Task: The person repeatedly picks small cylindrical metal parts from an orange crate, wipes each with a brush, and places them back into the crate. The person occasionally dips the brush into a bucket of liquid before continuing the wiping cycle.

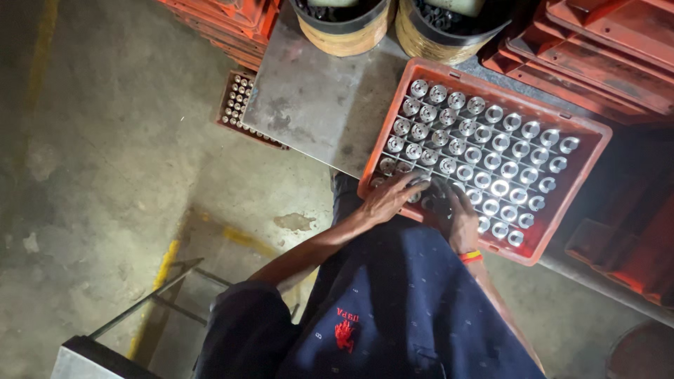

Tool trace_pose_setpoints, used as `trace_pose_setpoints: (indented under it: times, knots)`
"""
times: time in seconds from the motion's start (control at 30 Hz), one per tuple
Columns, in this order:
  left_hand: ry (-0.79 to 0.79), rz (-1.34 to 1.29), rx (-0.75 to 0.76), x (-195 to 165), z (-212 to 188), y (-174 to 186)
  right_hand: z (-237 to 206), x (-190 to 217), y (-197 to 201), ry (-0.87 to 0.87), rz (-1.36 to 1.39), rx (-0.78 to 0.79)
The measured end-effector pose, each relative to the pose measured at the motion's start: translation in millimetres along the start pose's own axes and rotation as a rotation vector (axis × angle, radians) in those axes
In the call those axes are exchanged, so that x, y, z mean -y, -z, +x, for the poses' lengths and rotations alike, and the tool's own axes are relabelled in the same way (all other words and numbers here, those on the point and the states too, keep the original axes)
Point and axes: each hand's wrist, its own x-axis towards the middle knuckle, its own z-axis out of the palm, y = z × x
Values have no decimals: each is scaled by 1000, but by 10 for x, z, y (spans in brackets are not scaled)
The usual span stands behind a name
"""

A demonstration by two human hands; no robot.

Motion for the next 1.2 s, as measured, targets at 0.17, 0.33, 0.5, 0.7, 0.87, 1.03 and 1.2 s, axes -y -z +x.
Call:
trace_pose_setpoints:
  times: [0.17, 0.33, 0.5, 0.7, 0.87, 1.03, 1.2]
  knots:
    - [205, -34, 328, 11, -45, 72, 0, 125, 172, -203, 81, -53]
    - [-48, 155, 391, 244, 63, -58, 99, 201, 170, -169, 74, 165]
    - [-238, 340, 548, 401, 300, -300, 205, 99, -79, -130, -41, 269]
    - [126, -355, 487, 513, 217, 86, -16, -336, 449, -41, 291, 169]
    - [716, -1105, 83, 141, 282, 36, 58, -476, 488, -538, 1052, -211]
    - [637, -491, 479, 111, 176, 82, 38, -233, 269, -523, 694, 81]
    - [-5, -109, 341, 205, 10, 180, 118, -134, 442, -98, 101, 373]
